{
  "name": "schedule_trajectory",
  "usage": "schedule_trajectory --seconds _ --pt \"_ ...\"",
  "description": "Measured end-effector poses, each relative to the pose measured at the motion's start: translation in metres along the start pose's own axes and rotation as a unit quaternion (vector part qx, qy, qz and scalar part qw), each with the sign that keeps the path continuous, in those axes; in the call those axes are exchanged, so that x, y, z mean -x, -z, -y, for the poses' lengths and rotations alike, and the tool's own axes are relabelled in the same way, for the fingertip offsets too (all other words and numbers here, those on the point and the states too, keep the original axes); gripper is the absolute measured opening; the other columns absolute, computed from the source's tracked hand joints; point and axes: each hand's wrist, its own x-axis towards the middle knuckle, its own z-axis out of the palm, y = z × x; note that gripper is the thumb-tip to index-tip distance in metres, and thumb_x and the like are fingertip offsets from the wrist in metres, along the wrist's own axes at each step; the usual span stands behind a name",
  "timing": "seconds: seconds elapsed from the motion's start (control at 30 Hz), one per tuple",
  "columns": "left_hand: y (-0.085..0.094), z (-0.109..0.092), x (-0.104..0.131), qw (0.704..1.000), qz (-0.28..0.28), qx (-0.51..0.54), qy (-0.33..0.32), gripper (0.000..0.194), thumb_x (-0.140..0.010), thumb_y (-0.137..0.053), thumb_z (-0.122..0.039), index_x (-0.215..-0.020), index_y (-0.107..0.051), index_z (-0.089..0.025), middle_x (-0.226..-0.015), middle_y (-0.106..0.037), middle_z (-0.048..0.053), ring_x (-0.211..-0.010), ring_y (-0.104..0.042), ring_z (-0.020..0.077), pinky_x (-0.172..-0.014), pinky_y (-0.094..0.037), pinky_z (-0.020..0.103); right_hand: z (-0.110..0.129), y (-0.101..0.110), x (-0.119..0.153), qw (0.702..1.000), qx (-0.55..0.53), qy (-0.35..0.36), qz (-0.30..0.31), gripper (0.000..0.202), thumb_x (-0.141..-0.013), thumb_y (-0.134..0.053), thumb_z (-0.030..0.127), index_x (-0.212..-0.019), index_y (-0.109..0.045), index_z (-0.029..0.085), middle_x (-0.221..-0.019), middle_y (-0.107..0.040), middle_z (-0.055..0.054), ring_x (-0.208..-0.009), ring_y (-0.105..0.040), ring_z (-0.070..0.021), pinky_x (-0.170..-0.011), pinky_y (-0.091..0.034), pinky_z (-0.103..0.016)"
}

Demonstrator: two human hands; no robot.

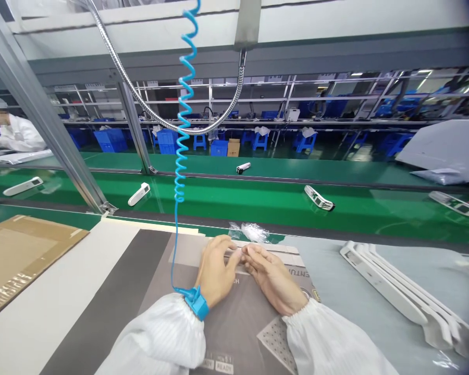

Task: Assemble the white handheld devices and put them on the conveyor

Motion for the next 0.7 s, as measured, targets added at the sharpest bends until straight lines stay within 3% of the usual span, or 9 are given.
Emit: schedule_trajectory --seconds 0.13,0.4,0.7 --pt "-0.002 -0.008 0.004 0.999 0.017 0.036 0.008 0.019 -0.092 -0.054 -0.025 -0.092 -0.072 -0.021 -0.118 -0.066 0.009 -0.116 -0.058 0.0228 -0.104 -0.043 0.041 0.000 -0.002 0.001 1.000 -0.018 0.006 0.004 0.027 -0.068 -0.085 0.038 -0.083 -0.073 0.019 -0.088 -0.066 -0.002 -0.085 -0.060 -0.0145 -0.082 -0.045 -0.028" --pt "-0.002 -0.006 0.006 0.998 0.029 0.047 -0.002 0.017 -0.090 -0.057 -0.024 -0.095 -0.073 -0.021 -0.116 -0.067 0.008 -0.112 -0.060 0.0224 -0.103 -0.044 0.040 0.000 -0.001 0.000 1.000 -0.021 0.005 0.004 0.027 -0.067 -0.087 0.036 -0.082 -0.072 0.018 -0.089 -0.065 -0.002 -0.084 -0.059 -0.0144 -0.080 -0.046 -0.027" --pt "-0.004 0.003 0.003 0.997 0.040 -0.036 -0.063 0.033 -0.094 -0.040 -0.017 -0.100 -0.073 -0.020 -0.117 -0.068 0.009 -0.111 -0.061 0.0221 -0.102 -0.046 0.040 0.002 -0.007 0.003 1.000 -0.025 0.008 0.003 0.029 -0.066 -0.086 0.037 -0.079 -0.070 0.017 -0.086 -0.069 -0.003 -0.088 -0.065 -0.0155 -0.071 -0.041 -0.024"
